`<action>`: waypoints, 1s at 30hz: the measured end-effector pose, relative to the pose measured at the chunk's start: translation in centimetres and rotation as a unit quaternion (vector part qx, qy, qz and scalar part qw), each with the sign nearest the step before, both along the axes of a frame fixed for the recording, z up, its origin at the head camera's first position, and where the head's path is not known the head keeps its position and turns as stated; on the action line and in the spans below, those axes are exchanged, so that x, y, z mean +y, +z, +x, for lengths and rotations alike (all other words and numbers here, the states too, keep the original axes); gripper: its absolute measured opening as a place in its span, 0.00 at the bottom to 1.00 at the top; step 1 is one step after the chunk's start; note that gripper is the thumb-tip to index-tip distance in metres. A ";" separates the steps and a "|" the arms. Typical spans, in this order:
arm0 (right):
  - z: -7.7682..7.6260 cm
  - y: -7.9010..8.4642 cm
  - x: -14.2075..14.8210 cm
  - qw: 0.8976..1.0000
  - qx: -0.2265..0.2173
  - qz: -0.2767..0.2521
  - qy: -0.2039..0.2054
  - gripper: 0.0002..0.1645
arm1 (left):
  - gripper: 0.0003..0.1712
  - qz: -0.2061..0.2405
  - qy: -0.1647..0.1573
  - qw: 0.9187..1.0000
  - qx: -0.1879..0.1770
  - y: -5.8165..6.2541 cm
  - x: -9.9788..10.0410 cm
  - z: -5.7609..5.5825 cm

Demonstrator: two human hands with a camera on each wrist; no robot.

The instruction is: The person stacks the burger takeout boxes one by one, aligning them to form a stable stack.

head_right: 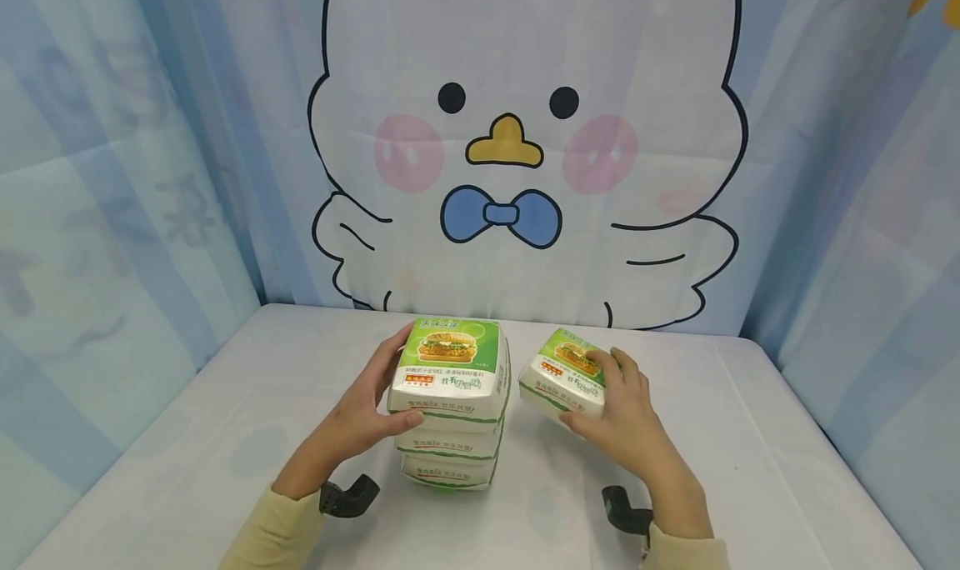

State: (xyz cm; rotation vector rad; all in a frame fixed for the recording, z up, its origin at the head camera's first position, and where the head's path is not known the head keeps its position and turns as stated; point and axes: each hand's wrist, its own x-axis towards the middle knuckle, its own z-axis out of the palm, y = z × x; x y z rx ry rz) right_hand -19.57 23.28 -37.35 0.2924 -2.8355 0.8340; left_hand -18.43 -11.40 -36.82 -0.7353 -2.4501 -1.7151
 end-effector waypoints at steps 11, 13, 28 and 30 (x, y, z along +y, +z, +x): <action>0.6 1.3 0.2 0.999 0.051 -0.016 0.012 0.54 | 0.59 0.003 -0.004 1.000 0.005 0.1 0.0 0.0; 0.7 1.5 0.2 0.998 0.059 -0.018 0.014 0.53 | 0.59 0.002 -0.002 1.000 0.003 0.1 0.0 0.0; 0.4 3.7 -0.1 0.991 0.122 -0.049 0.034 0.51 | 0.59 0.001 -0.003 1.000 0.010 0.1 -0.1 -0.1; 0.4 4.0 -0.2 0.990 0.128 -0.051 0.037 0.51 | 0.59 0.001 -0.002 1.000 0.009 0.1 -0.1 -0.1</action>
